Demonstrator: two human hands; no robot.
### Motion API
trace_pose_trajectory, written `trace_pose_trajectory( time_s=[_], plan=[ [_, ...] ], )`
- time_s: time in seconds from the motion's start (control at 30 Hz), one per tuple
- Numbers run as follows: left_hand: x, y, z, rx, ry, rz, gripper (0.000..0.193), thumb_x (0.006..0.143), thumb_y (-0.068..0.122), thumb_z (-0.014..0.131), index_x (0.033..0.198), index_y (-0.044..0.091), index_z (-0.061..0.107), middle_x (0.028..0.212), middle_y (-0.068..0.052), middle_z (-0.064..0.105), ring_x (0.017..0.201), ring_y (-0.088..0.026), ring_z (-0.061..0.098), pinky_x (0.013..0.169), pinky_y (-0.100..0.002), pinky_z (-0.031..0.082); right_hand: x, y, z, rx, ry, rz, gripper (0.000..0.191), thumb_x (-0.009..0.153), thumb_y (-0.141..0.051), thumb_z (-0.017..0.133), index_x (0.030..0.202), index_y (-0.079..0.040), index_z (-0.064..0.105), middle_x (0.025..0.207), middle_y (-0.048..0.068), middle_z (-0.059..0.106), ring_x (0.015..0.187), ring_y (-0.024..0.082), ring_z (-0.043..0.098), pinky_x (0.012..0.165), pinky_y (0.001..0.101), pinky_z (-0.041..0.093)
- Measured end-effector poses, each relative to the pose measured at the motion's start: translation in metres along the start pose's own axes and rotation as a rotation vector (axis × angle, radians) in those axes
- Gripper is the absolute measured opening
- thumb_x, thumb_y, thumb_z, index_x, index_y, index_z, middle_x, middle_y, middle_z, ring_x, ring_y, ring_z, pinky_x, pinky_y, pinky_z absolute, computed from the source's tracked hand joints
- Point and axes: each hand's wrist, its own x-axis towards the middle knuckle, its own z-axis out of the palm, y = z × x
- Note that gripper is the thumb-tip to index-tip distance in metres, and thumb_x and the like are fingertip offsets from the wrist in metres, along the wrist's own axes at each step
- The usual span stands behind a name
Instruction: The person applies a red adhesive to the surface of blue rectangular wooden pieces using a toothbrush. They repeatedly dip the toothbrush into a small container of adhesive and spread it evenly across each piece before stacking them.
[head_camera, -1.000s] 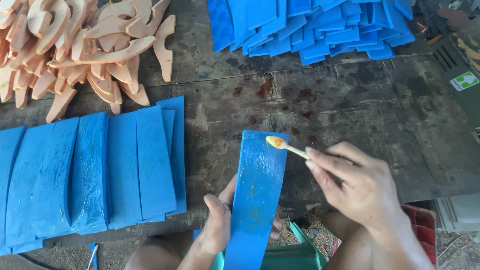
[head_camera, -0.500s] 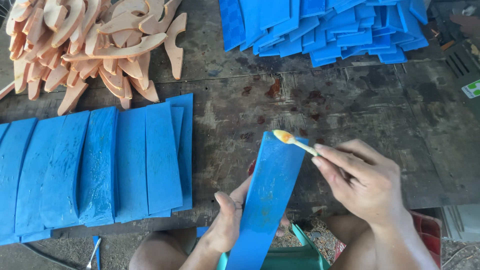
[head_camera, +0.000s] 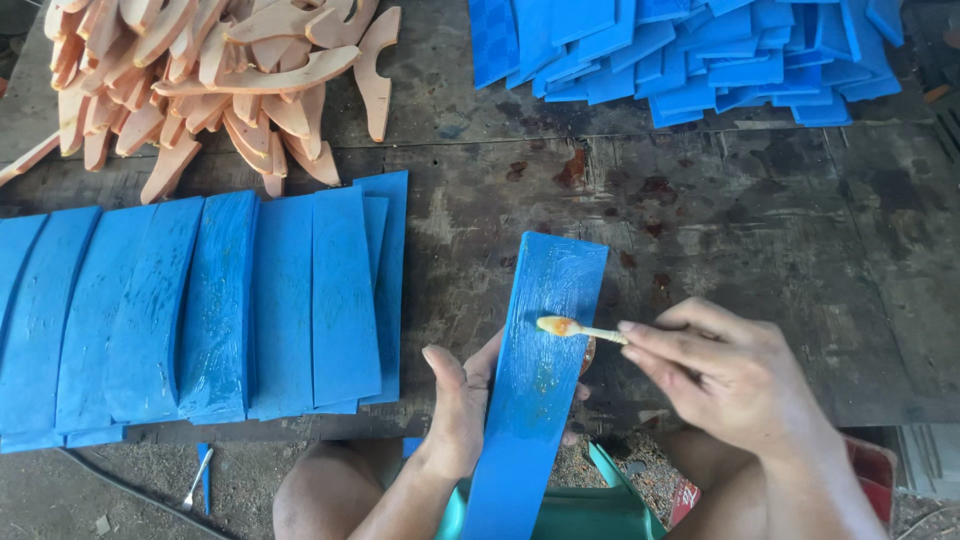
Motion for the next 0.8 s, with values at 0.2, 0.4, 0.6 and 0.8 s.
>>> trace_pose_trajectory(
  time_s=[0.2, 0.4, 0.6, 0.8],
  plan=[
    [-0.003, 0.009, -0.006, -0.004, 0.064, 0.101, 0.127, 0.075, 0.096, 0.030, 0.157, -0.001, 0.035, 0.129, -0.031, 0.062, 0.110, -0.041, 0.069, 0.086, -0.056, 0.064, -0.010, -0.009, 0.003, -0.027, -0.364, 0.060, 0.018, 0.084, -0.024, 0.081, 0.101, -0.024, 0.084, 0.072, -0.008, 0.069, 0.043, 0.007, 0.059, 0.038, 0.0303, 0.047],
    [-0.001, 0.010, -0.001, -0.103, 0.068, 0.053, 0.125, 0.073, 0.092, 0.026, 0.154, -0.001, 0.039, 0.134, -0.024, 0.063, 0.114, -0.037, 0.070, 0.083, -0.056, 0.064, -0.011, -0.009, 0.009, -0.181, -0.033, 0.019, 0.015, 0.080, -0.020, 0.079, 0.094, -0.015, 0.082, 0.069, 0.000, 0.065, 0.038, 0.009, 0.053, 0.032, 0.0272, 0.043],
    [0.000, 0.017, 0.000, -0.050, 0.288, 0.103, 0.119, 0.077, 0.092, 0.023, 0.147, -0.002, 0.045, 0.126, -0.026, 0.066, 0.107, -0.040, 0.071, 0.085, -0.058, 0.064, -0.018, -0.008, 0.016, 0.015, -0.317, -0.031, 0.019, 0.081, -0.022, 0.081, 0.099, -0.017, 0.085, 0.074, -0.005, 0.069, 0.039, 0.008, 0.055, 0.028, 0.0254, 0.044],
    [0.004, 0.021, 0.007, -0.140, 0.281, 0.080, 0.118, 0.080, 0.091, 0.020, 0.144, -0.003, 0.048, 0.122, -0.028, 0.068, 0.108, -0.039, 0.071, 0.086, -0.054, 0.062, -0.002, -0.030, 0.024, -0.097, -0.091, -0.075, 0.018, 0.080, -0.018, 0.079, 0.098, -0.012, 0.082, 0.072, 0.000, 0.066, 0.040, 0.009, 0.058, 0.034, 0.0273, 0.047]
  ],
)
